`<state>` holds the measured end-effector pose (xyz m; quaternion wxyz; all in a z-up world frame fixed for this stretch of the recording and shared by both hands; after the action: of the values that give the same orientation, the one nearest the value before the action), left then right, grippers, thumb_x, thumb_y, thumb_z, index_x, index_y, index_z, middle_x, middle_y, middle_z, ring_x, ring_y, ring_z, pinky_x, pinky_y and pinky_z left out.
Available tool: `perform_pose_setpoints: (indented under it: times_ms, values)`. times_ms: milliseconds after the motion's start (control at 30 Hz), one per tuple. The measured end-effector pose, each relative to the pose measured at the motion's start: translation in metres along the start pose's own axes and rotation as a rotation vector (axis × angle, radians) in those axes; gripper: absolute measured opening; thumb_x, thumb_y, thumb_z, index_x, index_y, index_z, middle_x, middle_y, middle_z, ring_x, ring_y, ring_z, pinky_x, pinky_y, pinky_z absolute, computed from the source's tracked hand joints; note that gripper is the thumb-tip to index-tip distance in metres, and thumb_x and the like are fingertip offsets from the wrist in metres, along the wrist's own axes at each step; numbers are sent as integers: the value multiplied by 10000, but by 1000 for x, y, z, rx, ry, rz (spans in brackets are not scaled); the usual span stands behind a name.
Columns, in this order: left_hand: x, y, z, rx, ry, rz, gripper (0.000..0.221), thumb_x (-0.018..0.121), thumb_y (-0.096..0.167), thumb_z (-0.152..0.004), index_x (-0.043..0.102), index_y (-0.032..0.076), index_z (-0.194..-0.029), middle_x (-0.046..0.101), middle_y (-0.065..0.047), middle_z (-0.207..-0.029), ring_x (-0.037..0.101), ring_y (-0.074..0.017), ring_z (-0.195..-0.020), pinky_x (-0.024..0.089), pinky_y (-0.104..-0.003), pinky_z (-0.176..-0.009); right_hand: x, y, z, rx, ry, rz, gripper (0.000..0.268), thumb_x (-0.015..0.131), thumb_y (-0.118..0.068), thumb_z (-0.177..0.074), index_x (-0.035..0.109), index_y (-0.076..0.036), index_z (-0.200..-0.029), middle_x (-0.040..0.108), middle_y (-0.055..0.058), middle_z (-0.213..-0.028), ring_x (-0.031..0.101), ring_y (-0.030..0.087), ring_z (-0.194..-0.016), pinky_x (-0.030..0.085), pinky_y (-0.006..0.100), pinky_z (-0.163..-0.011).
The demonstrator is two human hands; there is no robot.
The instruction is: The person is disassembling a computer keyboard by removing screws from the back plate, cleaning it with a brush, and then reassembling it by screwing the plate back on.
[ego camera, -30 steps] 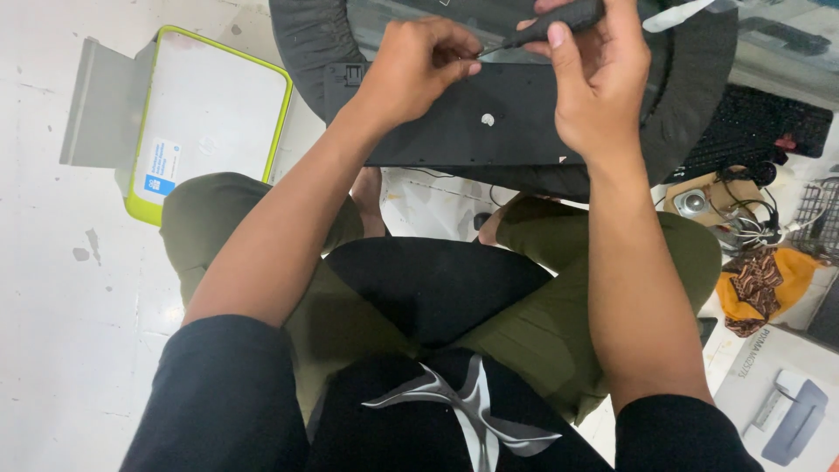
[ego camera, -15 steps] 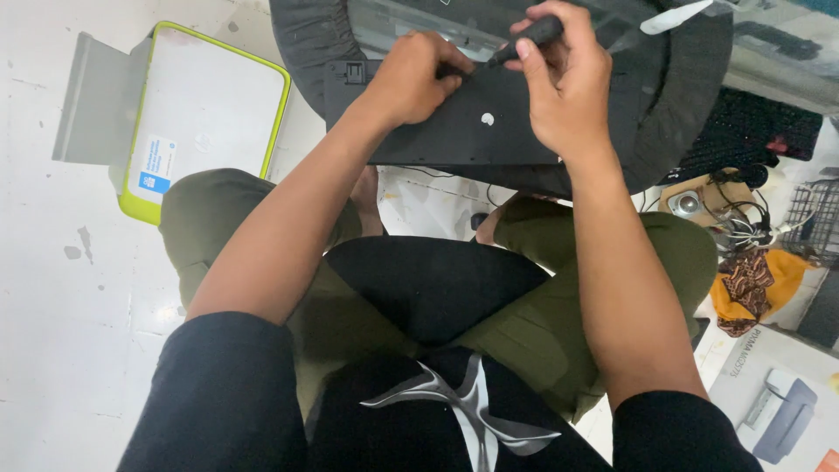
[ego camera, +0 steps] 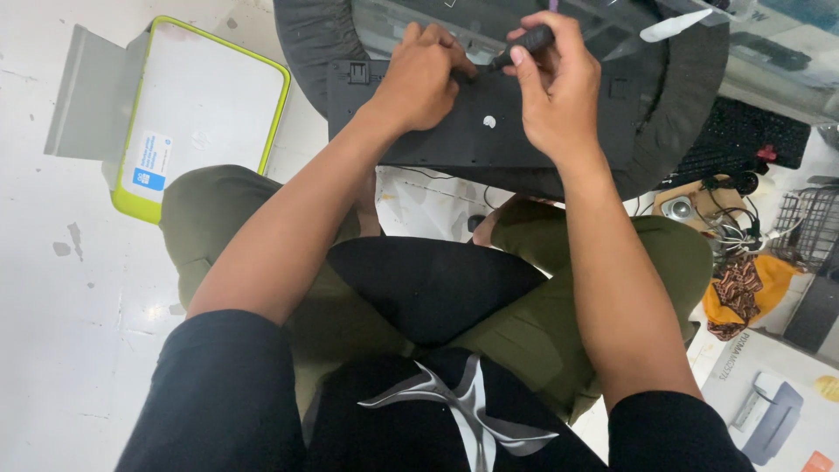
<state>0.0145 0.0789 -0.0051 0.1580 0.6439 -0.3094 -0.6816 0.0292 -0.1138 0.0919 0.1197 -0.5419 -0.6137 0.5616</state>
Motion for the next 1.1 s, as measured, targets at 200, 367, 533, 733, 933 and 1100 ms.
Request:
perform_pose_setpoints:
  times_ms: [200, 367, 533, 733, 933, 1100]
  values:
    - [4, -3, 1, 22, 16, -9, 389, 606, 36, -894, 802, 187, -1194, 554, -162, -1248, 438, -428, -1107, 437, -588, -898, 0, 1, 0, -12, 1, 18, 207, 563, -121, -1164, 495, -31, -1338, 647, 207, -1239, 707, 340, -1140, 662, 426, -966]
    - [2, -3, 1, 27, 20, 14, 367, 596, 61, -889, 814, 191, -1153, 567, -140, -1219, 452, -407, -1077, 431, -549, -928, 3, 1, 0, 8, -3, 9, 204, 566, -95, -1156, 496, -35, -1338, 642, 193, -1236, 698, 313, -1146, 661, 412, -966]
    - [6, -8, 1, 50, 41, -12, 337, 630, 86, -887, 818, 208, -1139, 590, -130, -1207, 460, -408, -1062, 447, -558, -882, 4, -2, -1, -8, -10, 24, 199, 578, -66, -1143, 510, -15, -1323, 652, 205, -1203, 705, 293, -1103, 654, 394, -949]
    - [2, -5, 0, 61, 25, -55, 267, 667, 164, -918, 822, 238, -1122, 622, -131, -1155, 485, -409, -1018, 465, -531, -851, 7, -3, 0, -2, -34, 121, 221, 606, -100, -1151, 513, -71, -1350, 636, 192, -1247, 727, 393, -1101, 670, 476, -948]
    - [-23, 4, -4, 129, 55, 154, 353, 527, -17, -829, 742, 73, -1094, 775, -141, -1056, 571, -424, -969, 498, -514, -781, 13, 6, -4, -58, 51, 251, 262, 784, -121, -1087, 588, -13, -1222, 684, 187, -1002, 719, 322, -904, 627, 408, -764]
    - [-40, 18, -12, 300, 77, 283, 435, 801, 43, -730, 648, 28, -1137, 714, -128, -963, 672, -297, -805, 473, -428, -627, 16, 8, -12, -58, 128, 337, 468, 914, -165, -1046, 466, -38, -1010, 584, 127, -796, 586, 246, -698, 452, 412, -623]
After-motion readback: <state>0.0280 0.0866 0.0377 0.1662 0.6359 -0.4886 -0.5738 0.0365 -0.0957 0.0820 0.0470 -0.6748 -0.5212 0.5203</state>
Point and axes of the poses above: each hand's wrist, its own z-axis away from the middle knuckle, its own x-axis out of the palm, y = z × x, the point moved 2 cm from there along -z, towards the middle knuckle
